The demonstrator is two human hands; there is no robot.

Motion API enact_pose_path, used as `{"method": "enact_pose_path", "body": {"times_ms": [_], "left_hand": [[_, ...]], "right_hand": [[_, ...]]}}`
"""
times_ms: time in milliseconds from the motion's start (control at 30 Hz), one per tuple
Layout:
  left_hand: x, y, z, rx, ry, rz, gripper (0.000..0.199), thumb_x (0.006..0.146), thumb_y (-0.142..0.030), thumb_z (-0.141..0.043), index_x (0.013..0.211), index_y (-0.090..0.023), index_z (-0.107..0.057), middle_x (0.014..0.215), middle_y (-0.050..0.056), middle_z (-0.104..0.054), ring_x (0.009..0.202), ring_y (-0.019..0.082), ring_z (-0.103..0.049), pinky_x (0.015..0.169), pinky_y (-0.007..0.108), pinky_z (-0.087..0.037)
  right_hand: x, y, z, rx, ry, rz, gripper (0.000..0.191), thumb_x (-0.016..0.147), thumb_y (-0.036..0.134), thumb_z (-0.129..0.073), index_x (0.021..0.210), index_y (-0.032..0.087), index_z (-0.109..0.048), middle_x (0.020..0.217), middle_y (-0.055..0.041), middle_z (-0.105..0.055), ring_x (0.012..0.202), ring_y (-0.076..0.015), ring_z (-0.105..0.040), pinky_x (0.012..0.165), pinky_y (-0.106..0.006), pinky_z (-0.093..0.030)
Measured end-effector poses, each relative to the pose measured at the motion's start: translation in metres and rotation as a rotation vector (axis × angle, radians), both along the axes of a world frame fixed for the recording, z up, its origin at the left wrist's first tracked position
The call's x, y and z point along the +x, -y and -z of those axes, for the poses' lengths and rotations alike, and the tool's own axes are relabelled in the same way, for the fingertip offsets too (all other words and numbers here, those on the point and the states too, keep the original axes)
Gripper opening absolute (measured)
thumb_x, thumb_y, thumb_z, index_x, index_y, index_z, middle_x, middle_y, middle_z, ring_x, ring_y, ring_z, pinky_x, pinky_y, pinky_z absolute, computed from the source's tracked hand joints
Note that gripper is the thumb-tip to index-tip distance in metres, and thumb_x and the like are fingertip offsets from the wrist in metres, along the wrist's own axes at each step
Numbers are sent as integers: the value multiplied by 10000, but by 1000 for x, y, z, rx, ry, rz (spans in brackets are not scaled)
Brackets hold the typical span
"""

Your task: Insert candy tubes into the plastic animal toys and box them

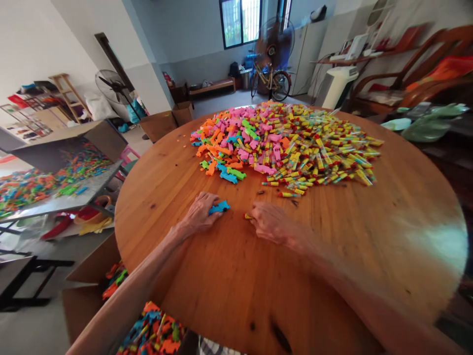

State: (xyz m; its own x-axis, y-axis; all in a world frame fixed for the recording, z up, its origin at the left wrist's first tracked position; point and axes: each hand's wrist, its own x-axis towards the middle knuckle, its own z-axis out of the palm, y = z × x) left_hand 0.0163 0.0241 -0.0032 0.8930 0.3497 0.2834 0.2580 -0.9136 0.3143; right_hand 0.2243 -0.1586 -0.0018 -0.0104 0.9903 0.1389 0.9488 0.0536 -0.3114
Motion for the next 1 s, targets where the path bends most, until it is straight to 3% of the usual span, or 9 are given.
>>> {"method": "enact_pose_path", "body": {"times_ms": [200, 367, 467, 600, 867, 1000], "left_hand": [[6, 29, -3, -45, 42, 22, 141, 885, -310, -637, 933, -182, -600, 900, 67, -638, 865, 220, -573, 763, 354, -479], [10, 45, -3, -53, 58, 38, 125, 881, -238, -629, 985, -176, -599, 911, 74, -646, 861, 220, -576, 748, 349, -489], [12, 47, -2, -18, 26, 59, 236, 926, -291, -624, 1127, -168, -629, 984, 103, -658, 933, 242, -574, 810, 383, -483], [16, 46, -1, -1, 7, 116, 222, 1003, -349, -552, 1087, -180, -668, 942, 82, -655, 921, 226, -551, 829, 375, -444], [20, 43, 5, -19, 30, 173, 260, 1042, -349, -491, 1049, -180, -688, 877, 64, -634, 888, 210, -524, 811, 351, -401], [20, 45, 6, -23, 51, 176, 257, 1042, -335, -492, 1037, -170, -689, 874, 63, -623, 890, 209, -523, 813, 347, -401]], "right_hand": [[-8, 3, -13, -84, 7, 23, 119, 879, 80, -563, 920, 133, -661, 927, -86, -643, 756, -170, -550, 644, -294, -331], [-7, 4, -5, -31, -76, 8, 252, 889, 71, -538, 1094, 136, -671, 980, -89, -649, 830, -186, -582, 703, -285, -377], [-1, 7, 4, -33, -65, 14, 284, 888, 78, -536, 1126, 136, -678, 995, -98, -651, 846, -198, -597, 724, -294, -407], [7, 12, 14, 62, -47, 9, 337, 897, 114, -555, 1221, 143, -645, 1127, -126, -638, 1009, -228, -590, 868, -332, -433], [-2, 10, -8, -84, -76, -17, 309, 890, 82, -533, 1150, 142, -689, 1026, -109, -616, 858, -194, -575, 738, -299, -399], [-2, 9, -10, -112, -58, -34, 311, 887, 89, -549, 1165, 139, -679, 994, -98, -604, 806, -182, -552, 691, -292, -358]]}}
